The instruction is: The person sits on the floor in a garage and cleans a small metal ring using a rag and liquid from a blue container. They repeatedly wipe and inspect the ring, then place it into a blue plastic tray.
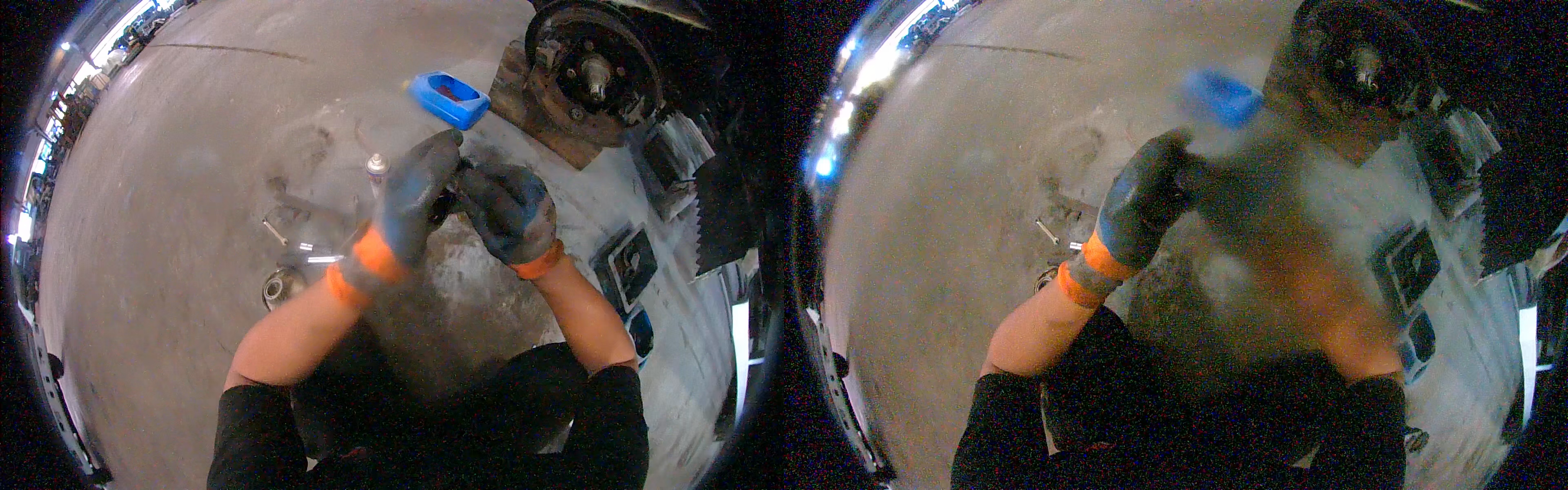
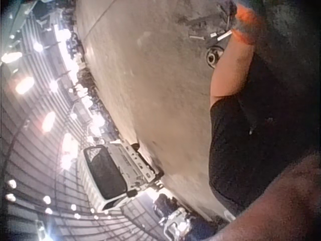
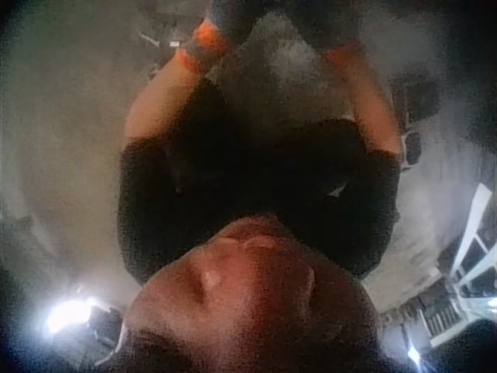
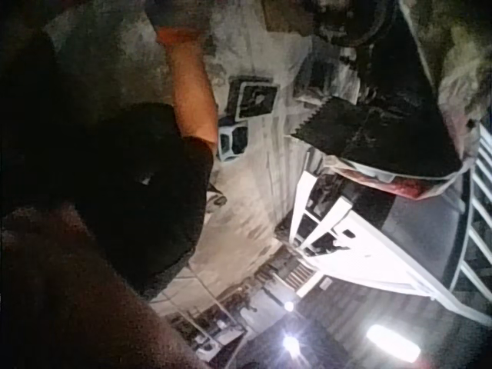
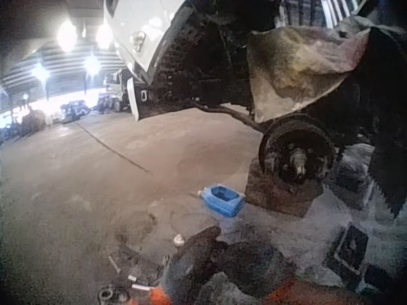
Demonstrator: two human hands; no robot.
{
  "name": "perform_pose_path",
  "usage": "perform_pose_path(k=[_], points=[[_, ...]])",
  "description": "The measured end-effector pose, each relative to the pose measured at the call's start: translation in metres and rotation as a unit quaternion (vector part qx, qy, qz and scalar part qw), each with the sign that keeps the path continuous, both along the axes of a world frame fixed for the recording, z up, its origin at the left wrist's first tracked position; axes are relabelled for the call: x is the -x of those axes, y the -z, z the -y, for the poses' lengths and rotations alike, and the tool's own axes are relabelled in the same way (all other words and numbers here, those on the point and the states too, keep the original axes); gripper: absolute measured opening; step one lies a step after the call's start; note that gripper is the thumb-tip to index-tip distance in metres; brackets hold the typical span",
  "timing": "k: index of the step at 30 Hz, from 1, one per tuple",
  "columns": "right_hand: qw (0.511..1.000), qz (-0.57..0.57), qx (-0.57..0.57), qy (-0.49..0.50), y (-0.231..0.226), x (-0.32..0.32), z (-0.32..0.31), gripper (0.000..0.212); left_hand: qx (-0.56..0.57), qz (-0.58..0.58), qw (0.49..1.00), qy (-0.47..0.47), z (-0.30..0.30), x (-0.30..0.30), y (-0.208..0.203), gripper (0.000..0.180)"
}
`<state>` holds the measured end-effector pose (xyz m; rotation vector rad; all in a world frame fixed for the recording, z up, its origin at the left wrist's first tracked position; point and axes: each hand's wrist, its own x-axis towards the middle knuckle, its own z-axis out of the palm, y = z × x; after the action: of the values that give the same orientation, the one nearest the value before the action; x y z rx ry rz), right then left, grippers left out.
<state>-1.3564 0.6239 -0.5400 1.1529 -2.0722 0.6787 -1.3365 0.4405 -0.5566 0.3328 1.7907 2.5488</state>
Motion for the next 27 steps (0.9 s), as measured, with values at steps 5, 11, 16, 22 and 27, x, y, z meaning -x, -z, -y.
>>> perform_pose_path(k=[5,11,16,22,27], points=[[0.997,0.012,-0.075,-0.012,0.003,-0.002,0.005,0.031,0.038,-0.044,0.998,-0.007,0.000,-0.009,-0.018,0.051],[0.978,0.187,-0.095,0.009,0.001,-0.038,0.014,0.031,0.033,-0.051,0.998,-0.019,-0.001,-0.014,-0.015,0.043],[0.959,0.280,0.003,-0.047,-0.003,-0.048,0.019,0.041,0.106,-0.113,0.987,-0.048,-0.001,-0.018,-0.018,0.040],[0.541,0.776,0.276,-0.170,0.021,-0.038,-0.003,0.051,0.100,-0.320,0.942,-0.031,0.010,-0.002,-0.002,0.056],[0.409,0.727,0.419,-0.360,0.007,-0.006,-0.022,0.046,-0.223,-0.177,0.958,-0.024,-0.005,-0.004,-0.019,0.043]])
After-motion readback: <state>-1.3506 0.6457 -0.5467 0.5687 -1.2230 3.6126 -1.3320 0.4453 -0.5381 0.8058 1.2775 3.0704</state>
